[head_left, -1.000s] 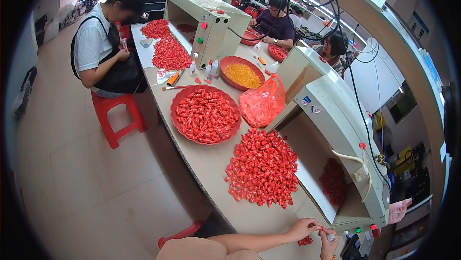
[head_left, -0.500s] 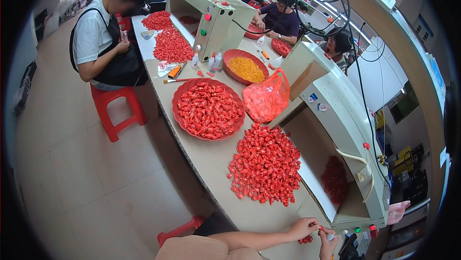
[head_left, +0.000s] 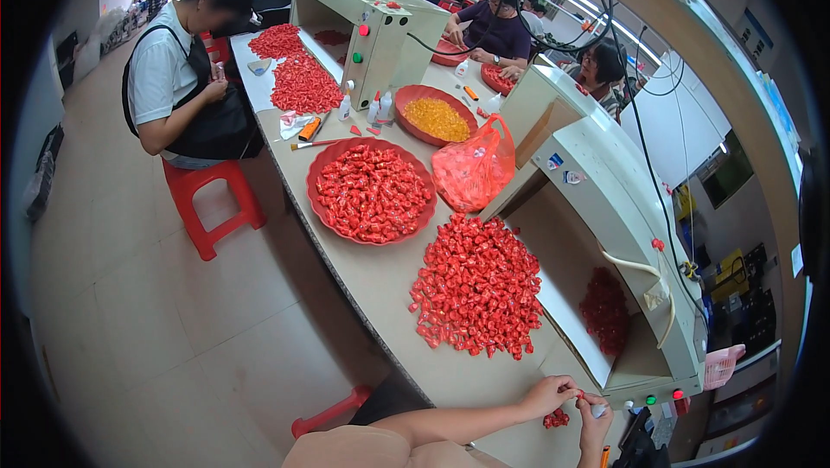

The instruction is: The person assembles small red toy components by hand, joining them together with glue from a glue bottle.

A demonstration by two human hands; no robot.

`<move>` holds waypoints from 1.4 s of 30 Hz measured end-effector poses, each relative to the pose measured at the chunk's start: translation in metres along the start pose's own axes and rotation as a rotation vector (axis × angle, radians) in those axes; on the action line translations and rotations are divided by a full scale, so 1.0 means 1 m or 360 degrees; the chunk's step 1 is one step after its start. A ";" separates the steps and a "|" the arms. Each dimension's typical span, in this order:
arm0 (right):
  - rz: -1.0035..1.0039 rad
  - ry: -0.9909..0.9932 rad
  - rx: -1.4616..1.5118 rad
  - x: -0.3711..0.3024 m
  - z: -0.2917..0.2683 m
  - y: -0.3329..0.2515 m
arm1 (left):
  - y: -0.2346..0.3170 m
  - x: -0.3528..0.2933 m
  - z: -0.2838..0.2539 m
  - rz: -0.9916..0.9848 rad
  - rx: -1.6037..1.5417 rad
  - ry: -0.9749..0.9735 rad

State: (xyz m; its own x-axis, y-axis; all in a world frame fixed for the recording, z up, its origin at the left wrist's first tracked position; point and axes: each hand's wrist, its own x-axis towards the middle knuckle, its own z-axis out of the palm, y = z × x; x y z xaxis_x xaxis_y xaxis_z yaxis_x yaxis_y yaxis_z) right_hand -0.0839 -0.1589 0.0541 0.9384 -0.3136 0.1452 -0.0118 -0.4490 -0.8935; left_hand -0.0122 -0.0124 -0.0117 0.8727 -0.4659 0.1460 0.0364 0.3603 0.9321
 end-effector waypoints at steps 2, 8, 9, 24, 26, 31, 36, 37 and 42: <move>-0.0027 0.0000 0.0014 0.000 -0.003 0.003 | 0.001 0.001 0.001 -0.0010 -0.0023 -0.0033; -0.0031 0.0025 0.0080 -0.001 -0.001 0.008 | 0.000 0.002 0.002 -0.0017 0.0004 -0.0048; -0.0028 0.0030 0.0079 -0.001 -0.002 0.009 | -0.001 0.002 0.002 -0.0019 0.0004 -0.0054; 0.0058 0.0016 -0.0115 0.003 -0.003 -0.006 | 0.008 -0.001 0.003 -0.0093 -0.0037 0.0061; 0.0109 -0.0004 -0.0050 0.008 0.000 -0.010 | 0.007 0.001 0.001 -0.0111 -0.0180 0.0044; -0.0052 -0.0049 0.0150 0.017 -0.003 0.019 | 0.004 0.009 0.005 -0.0169 -0.0112 0.0060; -0.0123 -0.0047 0.0172 0.017 -0.007 0.035 | 0.001 0.013 0.008 -0.0276 0.0145 0.0034; -0.0127 -0.0034 0.0198 0.020 -0.010 0.037 | 0.001 0.015 0.010 -0.0276 0.0173 0.0025; -0.0113 -0.0117 0.0196 0.029 -0.017 0.027 | 0.006 0.021 0.012 -0.0275 0.0068 0.0059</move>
State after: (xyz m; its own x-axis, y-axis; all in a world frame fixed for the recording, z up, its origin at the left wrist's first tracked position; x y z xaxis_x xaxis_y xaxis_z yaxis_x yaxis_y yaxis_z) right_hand -0.0630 -0.1941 0.0414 0.9582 -0.2203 0.1825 0.0938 -0.3605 -0.9280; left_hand -0.0001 -0.0298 0.0005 0.8726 -0.4876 -0.0294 0.1676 0.2424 0.9556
